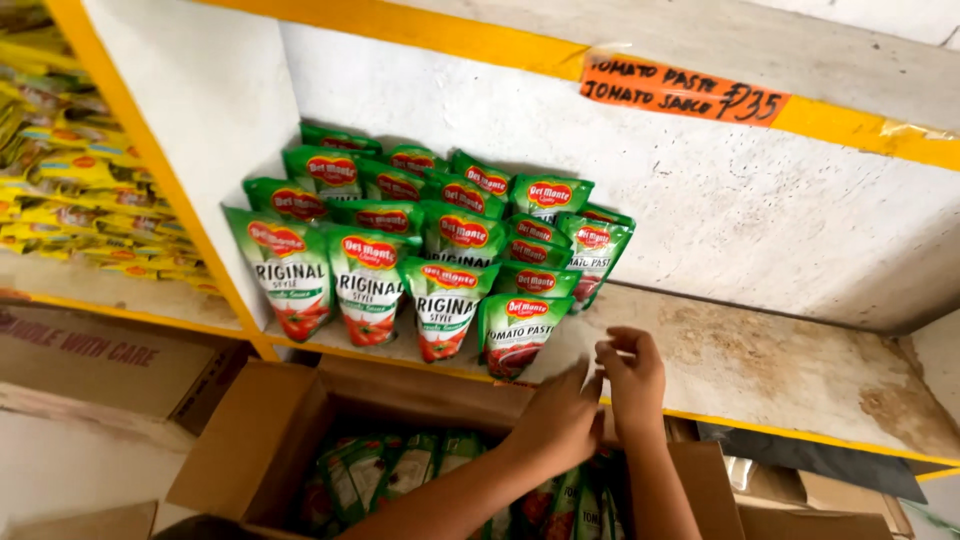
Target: Stocking and organizing tomato sauce and paste pouches on a grocery store shelf.
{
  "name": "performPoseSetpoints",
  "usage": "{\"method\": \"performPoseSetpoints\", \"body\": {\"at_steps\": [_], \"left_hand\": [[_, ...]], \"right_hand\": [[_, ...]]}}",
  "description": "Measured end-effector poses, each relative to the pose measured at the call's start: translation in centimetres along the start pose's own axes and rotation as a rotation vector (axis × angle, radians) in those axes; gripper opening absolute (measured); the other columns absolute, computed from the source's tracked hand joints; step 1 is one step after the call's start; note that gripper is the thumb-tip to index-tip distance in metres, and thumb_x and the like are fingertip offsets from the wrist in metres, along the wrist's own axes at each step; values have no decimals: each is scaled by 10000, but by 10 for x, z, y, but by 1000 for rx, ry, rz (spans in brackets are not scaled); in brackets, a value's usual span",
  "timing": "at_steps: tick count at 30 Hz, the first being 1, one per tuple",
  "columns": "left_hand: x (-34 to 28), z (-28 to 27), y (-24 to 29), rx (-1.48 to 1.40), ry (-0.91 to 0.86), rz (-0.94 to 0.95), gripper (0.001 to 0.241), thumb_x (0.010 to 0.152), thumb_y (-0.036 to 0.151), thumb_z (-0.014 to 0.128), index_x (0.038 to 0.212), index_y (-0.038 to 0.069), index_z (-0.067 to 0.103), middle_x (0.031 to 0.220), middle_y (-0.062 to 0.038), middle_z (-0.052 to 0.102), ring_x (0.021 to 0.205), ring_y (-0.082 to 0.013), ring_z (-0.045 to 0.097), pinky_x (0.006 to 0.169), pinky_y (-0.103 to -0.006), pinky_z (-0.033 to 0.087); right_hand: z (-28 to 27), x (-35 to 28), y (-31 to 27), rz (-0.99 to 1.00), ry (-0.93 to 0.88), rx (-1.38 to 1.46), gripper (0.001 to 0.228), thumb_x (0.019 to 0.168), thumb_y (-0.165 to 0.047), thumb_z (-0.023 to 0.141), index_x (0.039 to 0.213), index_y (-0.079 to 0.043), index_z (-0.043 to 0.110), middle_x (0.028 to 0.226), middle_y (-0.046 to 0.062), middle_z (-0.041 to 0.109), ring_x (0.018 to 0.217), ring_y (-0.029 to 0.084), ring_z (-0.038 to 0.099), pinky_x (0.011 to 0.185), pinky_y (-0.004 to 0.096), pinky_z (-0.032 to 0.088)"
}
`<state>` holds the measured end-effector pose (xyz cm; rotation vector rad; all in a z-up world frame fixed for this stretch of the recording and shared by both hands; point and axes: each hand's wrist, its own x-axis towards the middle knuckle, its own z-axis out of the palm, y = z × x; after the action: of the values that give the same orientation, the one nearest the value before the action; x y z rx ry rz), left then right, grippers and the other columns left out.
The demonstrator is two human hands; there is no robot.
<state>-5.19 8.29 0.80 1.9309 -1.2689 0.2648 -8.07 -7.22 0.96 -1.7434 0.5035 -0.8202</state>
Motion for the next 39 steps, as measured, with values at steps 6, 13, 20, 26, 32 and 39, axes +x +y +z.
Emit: {"method": "performPoseSetpoints", "body": {"at_steps": [6,13,20,26,32,39], "left_hand": [[-92,-56,-28,-147,-167,107,188,879,197,700,995,48,701,1056,-166,664,975,-381,655,844,-497,522],[-152,-59,-122,202,-647,-234,256,852,247,720,1020,53,726,1071,-189,627,1022,-406,609,847,-567,490],[-202,-11,-162,267,-919,-230,176,889,67,631,1009,10,746,1082,-204,638,1047,-379,615,883,-546,504],[-225,26,-175,346,-635,-170,244,876,151,652,1080,41,728,1166,-170,600,1067,-402,568,790,-654,462],[-209,17,-166,393,-827,15,191,891,210,656,1000,77,740,1063,-155,685,945,-318,668,720,-537,518],[-212,14,-176,482,-1058,574,198,894,169,658,734,80,732,806,-130,739,694,-271,716,504,-418,524]], "right_hand": [[25,-74,9,24,-123,-210,125,887,-87,712,990,-20,735,787,58,726,707,115,632,640,300,541],[94,-122,108,38,-548,-378,143,791,-108,712,885,-54,806,784,84,786,707,158,751,678,325,602],[105,-168,99,-435,-1057,-968,709,536,-389,923,1102,-99,609,1188,157,549,1153,424,510,809,571,474],[109,-172,119,-739,-990,-1185,654,673,-418,848,1168,-109,555,1149,155,528,1137,388,516,769,540,479],[108,-165,78,-571,-1059,-1005,842,516,-397,917,1184,-49,541,1225,202,501,1150,450,487,832,577,463],[104,-157,110,-491,-1034,-1002,634,596,-259,855,1155,-137,581,1201,158,515,1176,410,504,898,568,478]]}}
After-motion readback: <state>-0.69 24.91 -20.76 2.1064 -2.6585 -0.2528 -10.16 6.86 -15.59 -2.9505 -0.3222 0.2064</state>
